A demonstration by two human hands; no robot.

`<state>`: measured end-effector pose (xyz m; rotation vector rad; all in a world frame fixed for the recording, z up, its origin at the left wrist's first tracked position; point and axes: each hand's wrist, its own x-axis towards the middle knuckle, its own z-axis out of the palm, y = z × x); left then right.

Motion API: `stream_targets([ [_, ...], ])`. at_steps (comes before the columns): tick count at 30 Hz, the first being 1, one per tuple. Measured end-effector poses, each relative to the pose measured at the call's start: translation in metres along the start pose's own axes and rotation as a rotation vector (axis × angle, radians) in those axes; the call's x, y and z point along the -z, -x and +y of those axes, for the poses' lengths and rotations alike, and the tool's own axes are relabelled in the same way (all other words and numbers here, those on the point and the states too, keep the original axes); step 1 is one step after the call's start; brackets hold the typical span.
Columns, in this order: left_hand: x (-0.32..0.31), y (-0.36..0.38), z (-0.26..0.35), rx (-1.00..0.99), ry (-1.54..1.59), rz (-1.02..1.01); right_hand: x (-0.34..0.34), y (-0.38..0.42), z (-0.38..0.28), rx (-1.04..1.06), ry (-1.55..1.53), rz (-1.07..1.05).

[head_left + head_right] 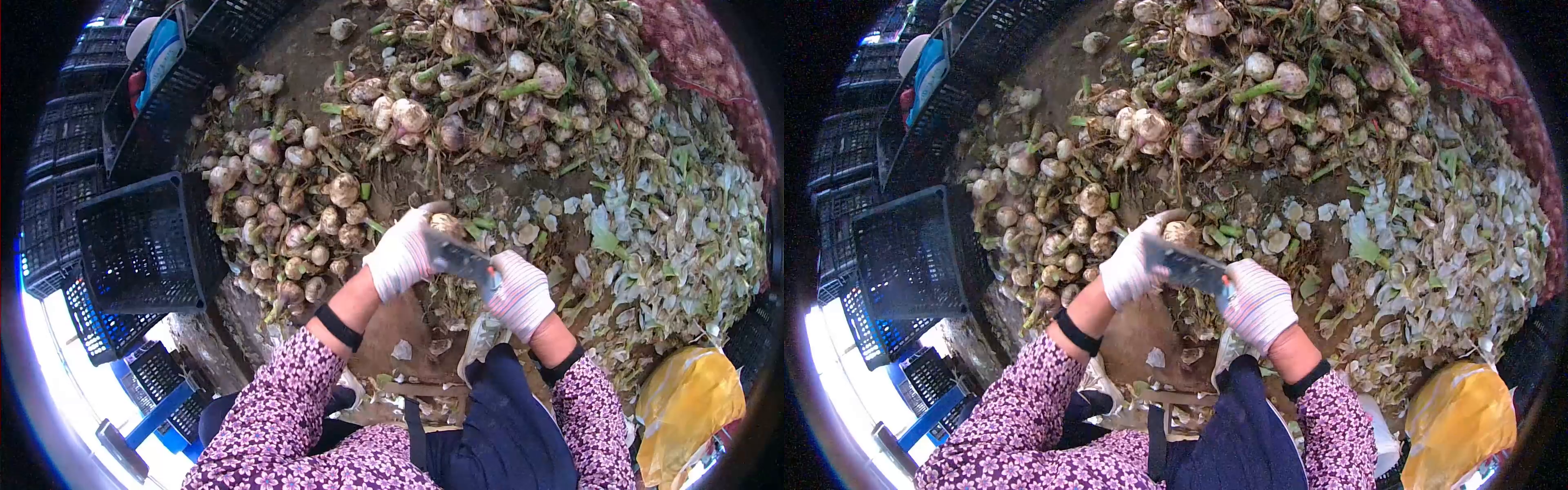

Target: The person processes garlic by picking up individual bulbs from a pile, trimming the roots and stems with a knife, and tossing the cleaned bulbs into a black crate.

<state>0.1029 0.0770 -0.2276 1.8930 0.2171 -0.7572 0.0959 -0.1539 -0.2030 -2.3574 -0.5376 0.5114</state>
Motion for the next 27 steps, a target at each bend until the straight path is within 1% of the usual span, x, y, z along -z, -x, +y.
stream_targets([
  [1, -0.003, 0.009, 0.007, -0.045, 0.136, 0.007, 0.003, 0.0, -0.004, 0.047, 0.073, -0.063],
  [2, -0.004, 0.017, 0.019, -0.091, 0.271, 0.014, 0.008, 0.0, -0.01, 0.053, 0.072, -0.063],
  [3, -0.003, 0.022, 0.034, -0.02, 0.408, -0.041, 0.014, -0.002, -0.017, 0.068, 0.105, -0.099],
  [4, -0.006, 0.023, 0.035, -0.021, 0.406, -0.037, 0.02, -0.002, -0.022, 0.083, 0.137, -0.134],
  [6, -0.009, 0.029, 0.045, 0.045, 0.572, 0.001, 0.028, 0.001, -0.026, 0.107, 0.152, -0.115],
  [7, -0.008, 0.039, 0.05, -0.086, 0.227, 0.038, 0.031, 0.003, -0.027, 0.127, 0.159, -0.084],
  [8, -0.011, 0.042, 0.051, -0.086, 0.225, 0.038, 0.033, 0.007, -0.028, 0.146, 0.166, -0.053],
  [10, -0.015, 0.046, 0.053, -0.077, 0.342, 0.07, 0.035, 0.012, -0.029, 0.144, 0.181, -0.055],
  [11, -0.018, 0.046, 0.05, -0.078, 0.339, 0.066, 0.035, 0.015, -0.029, 0.14, 0.164, -0.047],
  [13, -0.022, 0.043, 0.038, -0.09, 0.584, -0.018, 0.035, 0.019, -0.027, 0.13, 0.148, -0.034],
  [14, -0.024, 0.043, 0.036, -0.09, 0.583, -0.026, 0.034, 0.021, -0.024, 0.161, 0.129, -0.017],
  [16, -0.027, 0.045, 0.031, -0.133, 0.113, 0.046, 0.029, 0.023, -0.016, 0.184, 0.107, -0.005],
  [17, -0.03, 0.048, 0.03, -0.232, 0.134, 0.073, 0.027, 0.022, -0.011, 0.207, 0.064, 0.014],
  [18, -0.03, 0.049, 0.031, -0.228, 0.141, 0.067, 0.025, 0.022, -0.005, 0.23, 0.024, 0.03],
  [19, -0.029, 0.05, 0.032, -0.171, 0.132, -0.008, 0.022, 0.021, 0.0, 0.242, 0.012, 0.107],
  [20, -0.029, 0.055, 0.037, -0.108, 0.126, -0.087, 0.017, 0.021, 0.018, 0.184, 0.056, 0.063],
  [21, -0.032, 0.068, 0.055, -0.049, 0.254, -0.063, 0.009, 0.013, 0.044, -0.121, 0.251, -0.032],
  [22, -0.03, 0.077, 0.057, -0.081, 0.117, -0.13, 0.022, 0.012, 0.066, -0.234, 0.285, -0.037],
  [23, -0.029, 0.079, 0.065, -0.024, 0.07, -0.145, 0.025, 0.018, 0.086, -0.316, 0.23, 0.032],
  [24, -0.028, 0.08, 0.07, 0.033, 0.022, -0.153, 0.037, 0.02, 0.085, -0.234, 0.292, 0.098],
  [25, -0.03, 0.081, 0.066, 0.035, 0.026, -0.151, 0.042, 0.023, 0.078, -0.186, 0.265, 0.13],
  [26, -0.032, 0.077, 0.061, 0.012, -0.104, -0.181, 0.047, 0.022, 0.073, -0.136, 0.245, 0.174],
  [27, -0.033, 0.073, 0.057, -0.012, -0.234, -0.206, 0.048, 0.02, 0.068, -0.178, 0.131, 0.07],
])
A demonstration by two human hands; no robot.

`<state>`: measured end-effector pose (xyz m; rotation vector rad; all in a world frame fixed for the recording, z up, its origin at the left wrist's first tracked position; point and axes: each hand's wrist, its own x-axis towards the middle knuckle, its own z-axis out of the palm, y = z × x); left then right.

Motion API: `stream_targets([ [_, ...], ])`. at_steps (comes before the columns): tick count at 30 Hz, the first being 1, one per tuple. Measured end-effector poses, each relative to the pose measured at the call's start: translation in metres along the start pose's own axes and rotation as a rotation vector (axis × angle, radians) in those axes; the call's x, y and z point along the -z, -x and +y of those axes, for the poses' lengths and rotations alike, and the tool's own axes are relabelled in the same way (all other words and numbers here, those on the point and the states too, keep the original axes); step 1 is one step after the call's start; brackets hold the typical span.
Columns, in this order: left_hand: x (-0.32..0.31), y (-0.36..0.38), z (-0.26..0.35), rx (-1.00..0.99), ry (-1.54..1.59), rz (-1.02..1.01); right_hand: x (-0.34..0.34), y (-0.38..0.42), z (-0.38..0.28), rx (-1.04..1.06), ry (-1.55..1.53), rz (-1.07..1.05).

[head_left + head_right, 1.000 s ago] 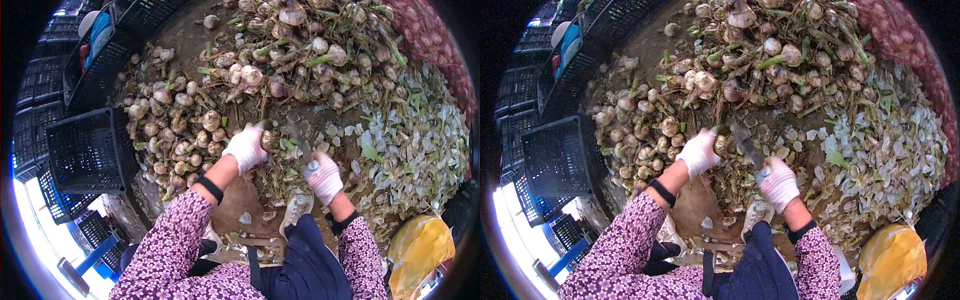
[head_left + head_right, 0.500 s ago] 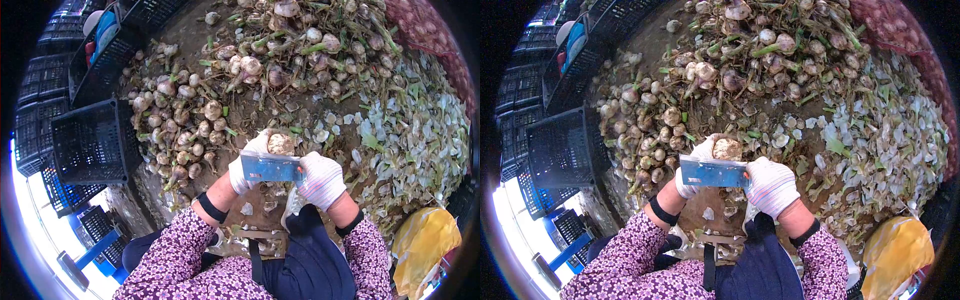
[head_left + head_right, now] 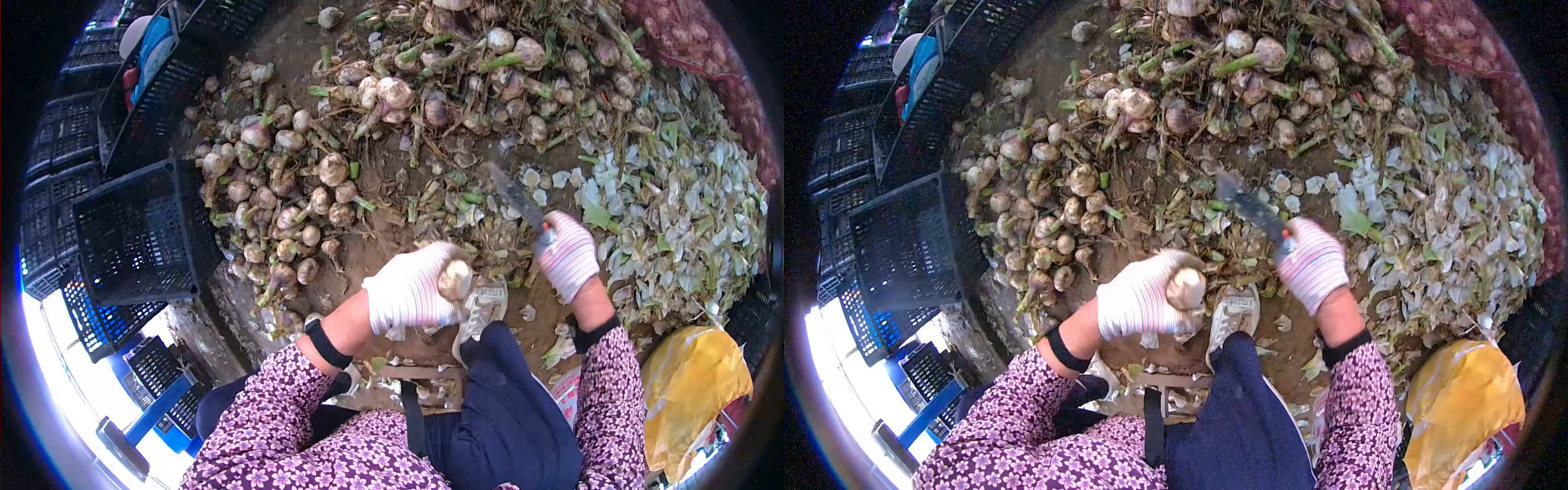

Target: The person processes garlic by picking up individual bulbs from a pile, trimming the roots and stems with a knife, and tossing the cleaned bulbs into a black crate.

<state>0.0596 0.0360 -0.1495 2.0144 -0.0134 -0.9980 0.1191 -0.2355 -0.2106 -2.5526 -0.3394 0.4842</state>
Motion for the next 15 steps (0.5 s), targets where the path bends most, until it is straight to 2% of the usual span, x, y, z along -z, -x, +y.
stream_targets([
  [1, -0.004, 0.006, 0.001, -0.136, -0.122, -0.002, -0.001, 0.008, -0.01, -0.047, -0.108, -0.136],
  [3, -0.009, 0.001, 0.0, -0.386, -0.295, 0.017, -0.001, 0.008, -0.032, 0.226, -0.147, -0.224],
  [4, -0.01, -0.002, 0.0, -0.387, -0.296, 0.019, -0.003, 0.01, -0.037, 0.178, -0.18, -0.311],
  [5, -0.011, -0.004, 0.0, -0.465, -0.428, -0.018, -0.001, 0.01, -0.05, 0.13, -0.213, -0.397],
  [6, -0.01, -0.006, 0.0, -0.546, -0.565, -0.053, 0.001, 0.006, -0.056, 0.133, -0.21, -0.391],
  [9, -0.009, -0.01, -0.001, -0.616, -0.705, -0.093, 0.004, -0.001, -0.06, 0.107, -0.219, -0.48],
  [11, 0.003, -0.005, -0.005, -0.653, -0.694, -0.082, 0.002, -0.011, -0.053, -0.022, -0.258, -0.674],
  [13, 0.037, -0.001, -0.009, -0.482, -0.318, 0.106, -0.021, -0.032, -0.026, -0.049, 0.149, -0.81],
  [15, 0.078, 0.016, -0.048, -0.421, -0.803, 0.53, -0.032, -0.043, -0.019, -0.076, 0.156, -0.636],
])
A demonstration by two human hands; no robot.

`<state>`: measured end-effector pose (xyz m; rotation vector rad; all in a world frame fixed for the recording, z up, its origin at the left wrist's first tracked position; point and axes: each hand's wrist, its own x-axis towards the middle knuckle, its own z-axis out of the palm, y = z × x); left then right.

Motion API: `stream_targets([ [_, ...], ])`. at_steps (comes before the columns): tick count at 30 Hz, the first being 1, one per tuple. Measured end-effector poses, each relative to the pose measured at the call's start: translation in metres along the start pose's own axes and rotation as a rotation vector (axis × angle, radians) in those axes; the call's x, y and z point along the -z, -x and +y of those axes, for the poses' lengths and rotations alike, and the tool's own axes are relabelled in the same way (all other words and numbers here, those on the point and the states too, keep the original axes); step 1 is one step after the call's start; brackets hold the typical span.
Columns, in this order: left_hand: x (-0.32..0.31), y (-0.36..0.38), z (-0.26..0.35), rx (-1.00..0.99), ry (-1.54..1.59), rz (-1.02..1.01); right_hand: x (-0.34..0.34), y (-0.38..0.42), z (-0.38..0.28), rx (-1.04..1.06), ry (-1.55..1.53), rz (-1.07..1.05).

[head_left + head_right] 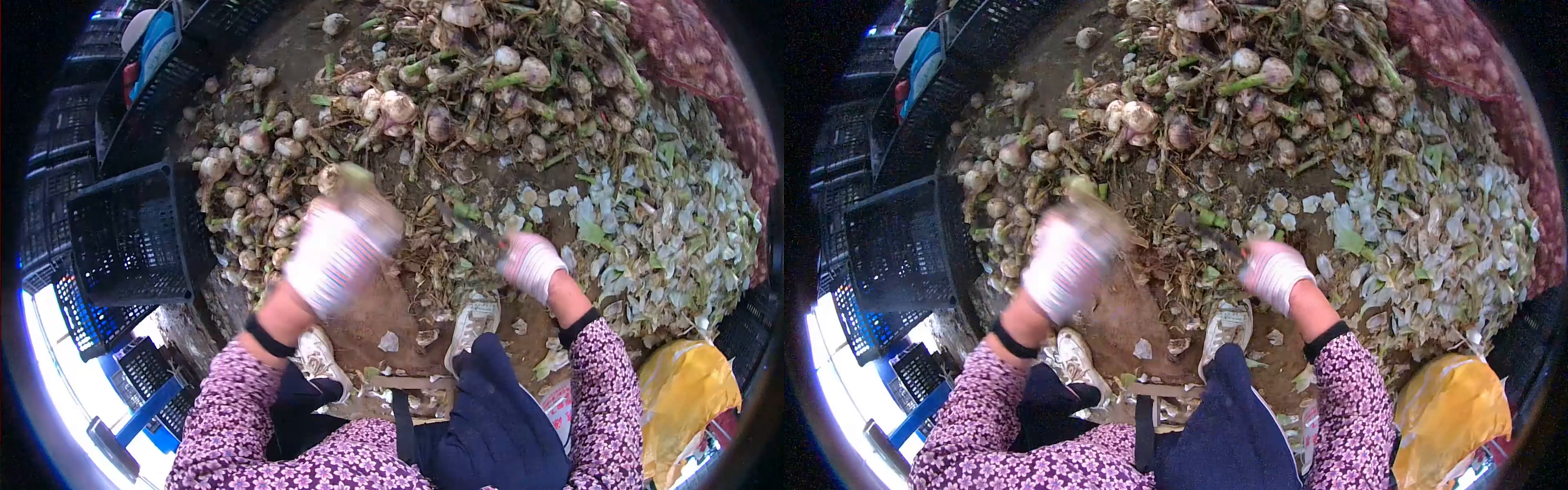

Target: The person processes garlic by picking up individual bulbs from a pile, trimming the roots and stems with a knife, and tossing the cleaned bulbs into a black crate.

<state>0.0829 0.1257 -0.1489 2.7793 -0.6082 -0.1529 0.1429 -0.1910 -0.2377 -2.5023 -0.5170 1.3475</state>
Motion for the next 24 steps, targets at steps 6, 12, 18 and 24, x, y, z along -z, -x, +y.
stream_targets([
  [6, 0.065, 0.031, -0.074, 0.766, -0.312, 0.101, 0.078, -0.076, -0.061, 0.364, 0.183, 0.969],
  [12, -0.005, 0.002, -0.02, 1.01, 0.988, 0.132, 0.078, -0.098, -0.067, 0.114, 0.092, 0.703],
  [18, -0.072, -0.031, 0.042, 0.712, 2.298, 0.192, -0.014, -0.01, -0.073, 0.299, -0.773, 0.447],
  [24, -0.07, -0.01, 0.068, 0.721, 1.771, -0.055, -0.016, 0.05, -0.066, 0.33, -0.283, 0.587],
])
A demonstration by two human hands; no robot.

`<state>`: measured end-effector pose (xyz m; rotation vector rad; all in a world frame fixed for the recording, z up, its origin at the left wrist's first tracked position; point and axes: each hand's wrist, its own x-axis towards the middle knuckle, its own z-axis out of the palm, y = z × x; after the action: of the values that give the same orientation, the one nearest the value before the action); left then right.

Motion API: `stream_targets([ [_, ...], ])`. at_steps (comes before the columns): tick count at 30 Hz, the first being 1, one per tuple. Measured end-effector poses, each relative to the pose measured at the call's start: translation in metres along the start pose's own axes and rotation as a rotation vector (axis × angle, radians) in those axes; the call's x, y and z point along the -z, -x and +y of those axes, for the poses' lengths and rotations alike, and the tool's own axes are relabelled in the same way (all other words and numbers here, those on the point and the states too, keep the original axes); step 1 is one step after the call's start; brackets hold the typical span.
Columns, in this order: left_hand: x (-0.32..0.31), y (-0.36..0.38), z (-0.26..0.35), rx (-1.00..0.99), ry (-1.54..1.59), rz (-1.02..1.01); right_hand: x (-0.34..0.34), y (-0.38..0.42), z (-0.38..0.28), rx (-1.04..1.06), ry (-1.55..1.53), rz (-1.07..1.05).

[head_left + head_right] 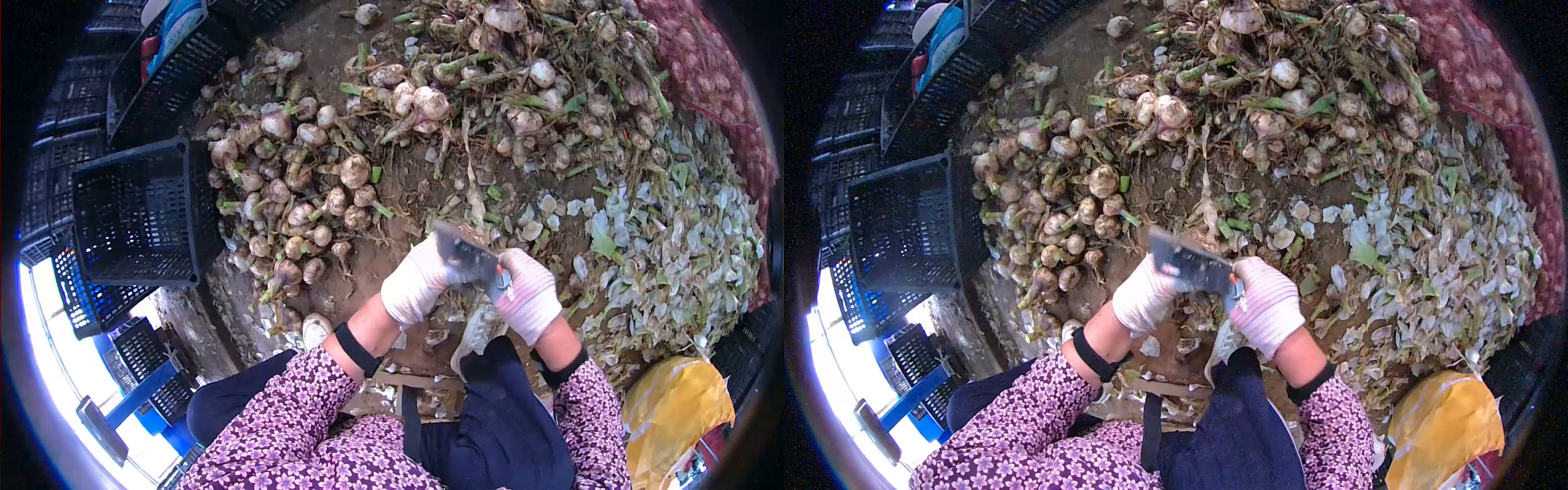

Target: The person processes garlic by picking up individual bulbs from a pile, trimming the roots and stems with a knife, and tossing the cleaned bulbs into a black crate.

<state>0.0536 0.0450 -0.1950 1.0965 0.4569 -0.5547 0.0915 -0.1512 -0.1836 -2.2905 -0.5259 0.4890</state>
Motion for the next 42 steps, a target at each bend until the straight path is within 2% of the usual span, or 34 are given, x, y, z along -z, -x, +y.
stream_targets([
  [2, 0.002, 0.001, -0.004, -0.15, -0.248, 0.064, 0.021, 0.001, -0.011, 0.093, 0.235, -0.214],
  [3, -0.002, 0.003, 0.002, -0.175, -0.462, 0.109, 0.026, 0.003, -0.016, 0.091, 0.235, -0.215],
  [6, -0.01, 0.009, 0.009, -0.146, -0.355, 0.098, 0.036, 0.005, -0.025, 0.09, 0.336, -0.303],
  [8, -0.011, 0.014, 0.016, -0.081, -0.473, 0.109, 0.039, 0.006, -0.027, 0.113, 0.359, -0.352],
  [11, -0.01, 0.014, 0.016, -0.032, -0.642, 0.114, 0.04, 0.009, -0.025, 0.104, 0.318, -0.357],
  [14, -0.008, 0.011, 0.006, -0.075, -0.704, 0.104, 0.039, 0.015, -0.022, 0.094, 0.263, -0.305],
  [16, -0.01, 0.009, 0.001, -0.187, -0.636, 0.1, 0.038, 0.017, -0.022, 0.071, 0.263, -0.31],
  [20, -0.01, 0.004, 0.003, -0.109, -0.825, 0.088, 0.034, 0.019, -0.008, 0.118, 0.264, -0.287],
  [22, -0.005, 0.003, -0.002, -0.092, -0.67, -0.054, 0.028, 0.019, 0.005, 0.141, 0.255, -0.272],
  [23, -0.005, 0.001, -0.001, -0.15, -0.909, -0.085, 0.027, 0.019, 0.01, 0.157, 0.239, -0.264],
  [24, -0.01, 0.005, 0.008, -0.142, -0.906, -0.09, 0.023, 0.021, 0.016, 0.171, 0.22, -0.257],
  [25, -0.018, 0.011, 0.018, -0.06, -0.727, -0.138, 0.011, 0.026, 0.033, 0.184, 0.136, -0.1],
  [26, -0.023, 0.015, 0.022, 0.019, -0.548, -0.183, 0.015, 0.027, 0.047, 0.1, 0.2, -0.14],
  [27, -0.008, 0.017, -0.021, 0.053, -0.366, -0.241, 0.016, 0.025, 0.073, -0.106, 0.375, -0.202],
  [28, -0.018, 0.031, 0.026, 0.066, -0.818, -0.225, 0.023, 0.025, 0.087, -0.318, 0.362, -0.222],
  [31, -0.016, 0.036, 0.026, 0.119, -0.869, -0.167, 0.039, 0.042, 0.088, -0.195, 0.42, -0.088],
  [33, -0.019, 0.035, 0.032, 0.072, -0.927, -0.24, 0.038, 0.04, 0.08, -0.341, 0.27, -0.112],
  [34, -0.017, 0.035, 0.022, -0.159, -0.943, -0.243, 0.03, 0.045, 0.086, -0.277, 0.11, -0.062],
  [36, -0.021, 0.033, 0.01, -0.321, -1.154, -0.28, 0.031, 0.04, 0.063, -0.322, -0.089, -0.194],
  [37, -0.021, 0.032, 0.006, -0.322, -1.156, -0.282, 0.037, 0.036, 0.045, -0.31, -0.15, -0.252],
  [39, -0.021, 0.027, 0.005, -0.538, -1.325, -0.479, 0.037, 0.032, 0.027, -0.242, -0.189, -0.315],
  [42, -0.031, 0.027, 0.019, -0.452, -1.502, -0.602, 0.037, 0.028, 0.016, -0.258, -0.208, -0.44],
])
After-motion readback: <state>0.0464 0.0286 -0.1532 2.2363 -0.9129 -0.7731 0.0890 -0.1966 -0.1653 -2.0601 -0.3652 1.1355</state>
